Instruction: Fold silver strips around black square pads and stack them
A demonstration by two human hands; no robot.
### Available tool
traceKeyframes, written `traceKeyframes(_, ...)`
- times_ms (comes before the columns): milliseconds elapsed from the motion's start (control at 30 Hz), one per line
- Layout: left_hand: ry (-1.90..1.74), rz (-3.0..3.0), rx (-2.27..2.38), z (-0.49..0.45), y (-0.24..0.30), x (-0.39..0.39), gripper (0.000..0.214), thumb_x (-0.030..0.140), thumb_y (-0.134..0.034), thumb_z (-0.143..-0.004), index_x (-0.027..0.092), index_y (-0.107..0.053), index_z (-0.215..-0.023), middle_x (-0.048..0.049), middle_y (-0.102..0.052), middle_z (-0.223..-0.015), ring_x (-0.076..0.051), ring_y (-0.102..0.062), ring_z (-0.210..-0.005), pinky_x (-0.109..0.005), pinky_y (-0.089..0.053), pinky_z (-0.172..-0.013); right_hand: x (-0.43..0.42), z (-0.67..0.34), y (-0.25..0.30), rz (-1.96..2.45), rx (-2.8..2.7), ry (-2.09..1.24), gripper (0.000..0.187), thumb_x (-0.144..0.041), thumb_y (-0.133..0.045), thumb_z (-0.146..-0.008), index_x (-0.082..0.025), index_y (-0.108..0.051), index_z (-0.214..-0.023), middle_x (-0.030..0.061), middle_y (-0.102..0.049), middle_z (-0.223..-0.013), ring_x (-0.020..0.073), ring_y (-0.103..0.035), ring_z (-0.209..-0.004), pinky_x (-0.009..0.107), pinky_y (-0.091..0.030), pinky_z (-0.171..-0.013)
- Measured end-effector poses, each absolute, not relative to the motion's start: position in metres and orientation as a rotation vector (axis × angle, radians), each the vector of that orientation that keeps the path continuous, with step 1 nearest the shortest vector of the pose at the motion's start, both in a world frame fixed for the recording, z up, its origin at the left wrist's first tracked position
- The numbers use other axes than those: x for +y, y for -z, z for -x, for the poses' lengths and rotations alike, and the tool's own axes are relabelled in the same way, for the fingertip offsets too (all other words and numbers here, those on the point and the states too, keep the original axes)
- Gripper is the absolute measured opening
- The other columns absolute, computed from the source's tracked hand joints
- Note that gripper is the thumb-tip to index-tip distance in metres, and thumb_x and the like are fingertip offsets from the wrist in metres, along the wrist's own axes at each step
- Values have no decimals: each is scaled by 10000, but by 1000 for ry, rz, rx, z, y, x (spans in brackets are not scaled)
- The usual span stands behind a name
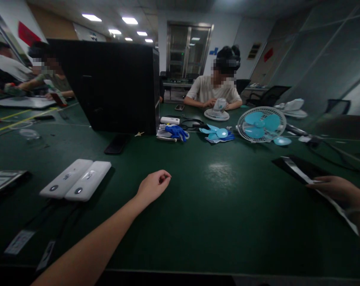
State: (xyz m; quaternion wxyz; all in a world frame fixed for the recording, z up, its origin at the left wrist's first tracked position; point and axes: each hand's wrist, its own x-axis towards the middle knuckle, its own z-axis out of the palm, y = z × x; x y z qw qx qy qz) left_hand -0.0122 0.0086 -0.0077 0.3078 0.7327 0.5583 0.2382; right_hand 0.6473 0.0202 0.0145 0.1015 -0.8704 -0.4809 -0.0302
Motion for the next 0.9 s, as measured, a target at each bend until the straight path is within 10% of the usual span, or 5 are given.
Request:
traceKeyframes(267,-583,-1960,1487,12,5,6,292,435,-460,-894,271,-628,-1067,-12,-659,-883,-179,-613,-743,-269,-436,-580,18,-599,-29,2617,-1375,-43,477,-369,-424,-779,-51,-720,-976,312,-643,-928,334,-627,-648,459,-460,-594)
traceKeyframes(433,-829,-1866,1336,11,-1,1,416,501,-336,-950,237,-551,-1189,-31,-659,-965,-157,-643,-753,-267,-458,-611,28,-493,-13,2242,-1805,116,525,-389,-331,-888,-177,-517,-1331,154,-638,-1145,296,-626,-925,406,-476,-788)
traceKeyframes(533,-857,-1633,1113,8,1,2,482,527,-270,-962,203,-494,-1239,-84,-649,-1086,-144,-665,-735,-221,-426,-514,19,-413,-6,1940,-2130,63,449,-394,-367,-927,-297,-492,-1347,29,-648,-1162,206,-639,-902,308,-490,-792)
traceKeyframes(900,-380,-1389,682,6,3,2,479,511,-472,-913,147,-572,-1208,-73,-698,-827,-103,-620,-565,-174,-349,-424,-39,-282,-24,772,-2742,675,466,-129,-384,-931,-198,-435,-1390,90,-496,-1376,140,-637,-745,277,-479,-571)
